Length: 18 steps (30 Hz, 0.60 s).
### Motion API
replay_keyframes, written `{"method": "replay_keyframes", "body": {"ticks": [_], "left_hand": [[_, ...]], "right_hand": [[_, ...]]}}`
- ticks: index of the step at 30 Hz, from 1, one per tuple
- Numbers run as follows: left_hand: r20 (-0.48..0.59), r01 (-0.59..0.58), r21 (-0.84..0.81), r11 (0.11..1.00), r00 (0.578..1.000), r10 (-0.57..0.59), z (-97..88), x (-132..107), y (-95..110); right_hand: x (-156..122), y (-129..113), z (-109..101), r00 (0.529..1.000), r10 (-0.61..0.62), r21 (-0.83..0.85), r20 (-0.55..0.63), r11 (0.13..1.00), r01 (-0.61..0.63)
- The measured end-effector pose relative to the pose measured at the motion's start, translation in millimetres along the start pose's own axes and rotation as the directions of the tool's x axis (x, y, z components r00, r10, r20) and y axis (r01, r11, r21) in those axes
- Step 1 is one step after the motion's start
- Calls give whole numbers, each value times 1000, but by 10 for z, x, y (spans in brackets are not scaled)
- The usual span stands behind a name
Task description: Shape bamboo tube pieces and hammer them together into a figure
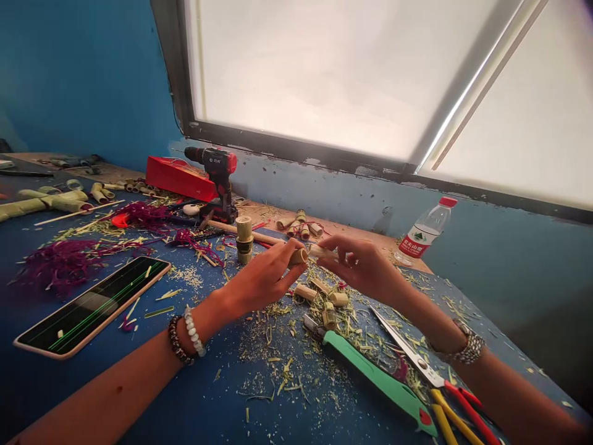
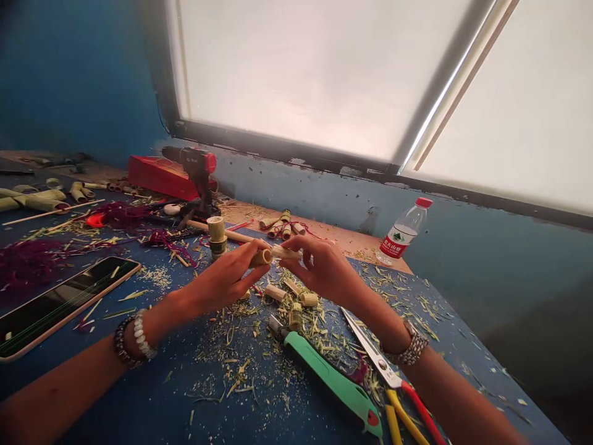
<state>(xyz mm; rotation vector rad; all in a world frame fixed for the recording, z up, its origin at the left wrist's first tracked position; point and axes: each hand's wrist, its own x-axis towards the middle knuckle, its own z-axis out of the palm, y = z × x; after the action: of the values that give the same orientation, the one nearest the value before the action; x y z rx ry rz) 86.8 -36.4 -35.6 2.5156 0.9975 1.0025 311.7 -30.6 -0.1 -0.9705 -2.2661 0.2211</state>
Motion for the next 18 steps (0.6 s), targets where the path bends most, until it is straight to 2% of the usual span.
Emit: {"method": "replay_keyframes", "body": {"ticks": [4,8,14,18], "left_hand": [[-16,-38,40,998,999,39,2,-5,3],[-14,-109,115,987,994,111,-14,5,-40],[3,-197,222,955,980,201,-61,12,-44],[1,-253,306,918,964,266,-77,11,-21]], "right_hand": [[-41,-135,8,990,-144,-190,2,971,142],[-70,-187,-25,965,-259,-387,47,886,256],[-78,-214,-26,944,-312,-464,109,824,326],[-87,-226,-24,928,-349,-440,129,819,369]]}}
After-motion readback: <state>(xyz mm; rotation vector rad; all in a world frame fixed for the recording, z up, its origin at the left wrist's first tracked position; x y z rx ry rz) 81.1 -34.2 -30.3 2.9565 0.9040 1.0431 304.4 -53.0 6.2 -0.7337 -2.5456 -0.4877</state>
